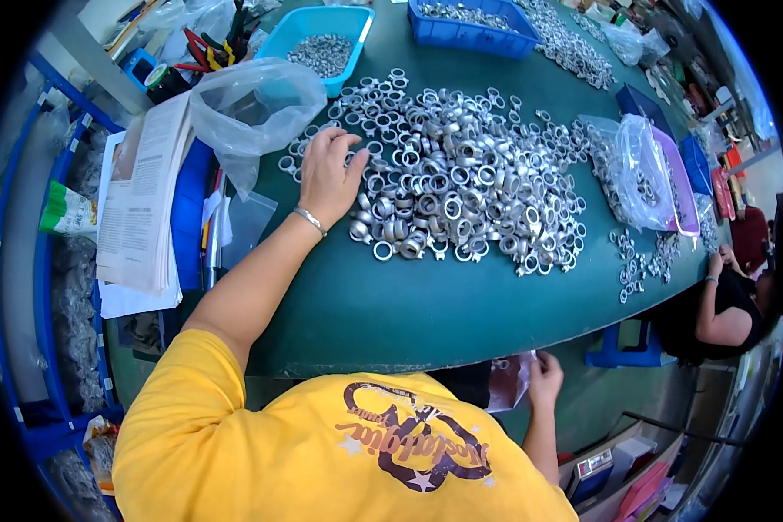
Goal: The person picks up small metal rings from a pile, turns them over by hand to check their condition, and places them into a separate pile or container.
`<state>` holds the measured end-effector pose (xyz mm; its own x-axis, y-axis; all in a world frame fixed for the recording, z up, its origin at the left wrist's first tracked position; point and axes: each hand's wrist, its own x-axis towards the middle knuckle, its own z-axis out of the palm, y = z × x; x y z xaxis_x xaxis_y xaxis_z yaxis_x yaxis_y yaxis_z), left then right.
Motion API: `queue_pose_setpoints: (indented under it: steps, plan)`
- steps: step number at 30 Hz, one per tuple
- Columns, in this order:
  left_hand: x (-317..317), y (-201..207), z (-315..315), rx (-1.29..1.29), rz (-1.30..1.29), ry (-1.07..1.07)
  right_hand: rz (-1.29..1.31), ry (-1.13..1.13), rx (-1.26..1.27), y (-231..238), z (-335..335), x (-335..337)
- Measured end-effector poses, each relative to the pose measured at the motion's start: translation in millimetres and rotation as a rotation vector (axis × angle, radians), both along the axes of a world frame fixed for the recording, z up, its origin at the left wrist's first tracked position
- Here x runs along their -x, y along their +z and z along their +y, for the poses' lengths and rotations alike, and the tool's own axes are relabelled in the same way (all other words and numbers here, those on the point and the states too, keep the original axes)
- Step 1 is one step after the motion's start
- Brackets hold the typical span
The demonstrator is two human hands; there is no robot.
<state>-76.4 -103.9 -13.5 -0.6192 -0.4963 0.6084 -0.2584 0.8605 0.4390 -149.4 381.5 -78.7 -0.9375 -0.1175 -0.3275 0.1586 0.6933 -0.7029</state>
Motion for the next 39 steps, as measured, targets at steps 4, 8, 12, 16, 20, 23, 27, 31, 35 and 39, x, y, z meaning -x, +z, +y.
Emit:
queue_pose_setpoints:
  steps: [4,8,12,16,20,23,27,31,35,39]
  plan:
    - [1.0,-7.6,-31.3,0.008,-0.071,0.149,0.62,-0.06,0.381,45.5,-37.9,11.4]
    - [6.6,-16.1,-34.3,0.063,-0.131,0.247,0.783,0.343,0.385,88.7,-128.6,17.0]
    - [10.5,-17.1,3.6,-0.042,-0.108,0.198,1.046,0.782,0.437,108.6,-227.0,25.0]
    - [-2.1,-10.3,41.8,-0.148,-0.172,0.127,1.061,0.8,0.276,105.6,-263.2,30.7]
    - [-17.7,-6.3,70.2,-0.153,-0.215,0.075,1.017,0.793,0.344,95.1,-251.8,25.7]
    - [-20.4,-7.6,85.7,-0.159,-0.227,0.034,0.998,0.755,0.409,85.4,-237.4,20.1]
    - [-26.2,2.0,69.3,-0.242,-0.152,-0.138,0.893,0.692,0.42,83.2,-222.4,8.2]
    - [-14.0,-1.8,-8.9,0.004,-0.086,0.307,0.752,0.549,0.501,76.3,-212.2,10.3]
    - [-14.2,-29.0,-62.5,-0.16,-0.281,0.348,0.184,0.268,0.87,70.3,-205.1,0.8]
    - [-2.4,-21.5,-33.4,-0.199,-0.156,0.018,0.244,0.302,1.046,70.5,-192.4,-7.0]
